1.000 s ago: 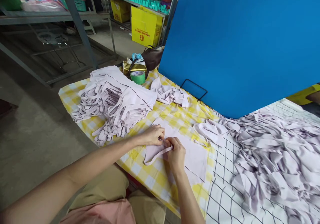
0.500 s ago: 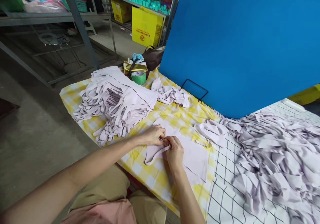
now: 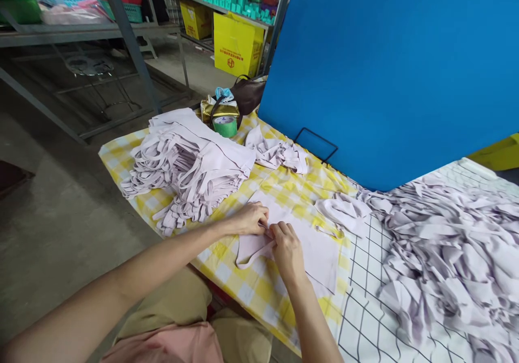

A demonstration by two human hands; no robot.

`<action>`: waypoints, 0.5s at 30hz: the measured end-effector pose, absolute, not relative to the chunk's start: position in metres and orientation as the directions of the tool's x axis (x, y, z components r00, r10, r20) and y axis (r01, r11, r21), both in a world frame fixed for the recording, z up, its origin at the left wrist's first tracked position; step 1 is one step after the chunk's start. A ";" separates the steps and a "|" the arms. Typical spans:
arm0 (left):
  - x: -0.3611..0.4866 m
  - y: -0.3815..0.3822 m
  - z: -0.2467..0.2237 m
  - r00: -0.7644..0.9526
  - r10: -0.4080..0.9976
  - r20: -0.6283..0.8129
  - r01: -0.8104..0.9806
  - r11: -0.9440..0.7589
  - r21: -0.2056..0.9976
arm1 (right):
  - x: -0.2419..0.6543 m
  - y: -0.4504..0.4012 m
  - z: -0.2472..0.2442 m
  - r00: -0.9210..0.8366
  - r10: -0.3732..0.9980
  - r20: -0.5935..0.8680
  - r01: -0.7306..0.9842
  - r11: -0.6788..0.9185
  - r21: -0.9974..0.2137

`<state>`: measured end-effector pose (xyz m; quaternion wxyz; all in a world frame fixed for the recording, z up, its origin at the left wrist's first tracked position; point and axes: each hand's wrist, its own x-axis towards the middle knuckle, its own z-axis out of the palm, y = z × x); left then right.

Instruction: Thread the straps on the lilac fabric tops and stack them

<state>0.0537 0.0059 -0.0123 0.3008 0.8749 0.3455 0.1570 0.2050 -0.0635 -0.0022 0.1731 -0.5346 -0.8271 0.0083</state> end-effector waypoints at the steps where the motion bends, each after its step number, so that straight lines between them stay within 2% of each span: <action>1: 0.054 0.006 -0.013 0.713 0.698 0.070 0.508 -0.583 0.635 | 0.205 -0.065 -0.001 -0.388 0.883 0.264 0.887 0.436 -0.155; 4: 0.054 0.006 -0.016 0.717 0.692 0.081 0.499 -0.591 0.634 | 0.201 -0.068 0.001 -0.400 0.881 0.253 0.905 0.424 -0.047; 7: 0.054 0.006 -0.018 0.722 0.686 0.090 0.491 -0.599 0.632 | 0.194 -0.067 0.001 -0.373 0.890 0.261 0.921 0.389 -0.008; 12: 0.048 0.006 -0.015 0.745 0.659 0.106 0.459 -0.622 0.635 | 0.188 -0.069 0.006 -0.328 0.903 0.278 0.935 0.352 -0.040; 15: 0.035 0.006 -0.009 0.797 0.592 0.119 0.368 -0.633 0.682 | 0.183 -0.086 0.010 -0.299 0.896 0.329 0.918 0.363 -0.156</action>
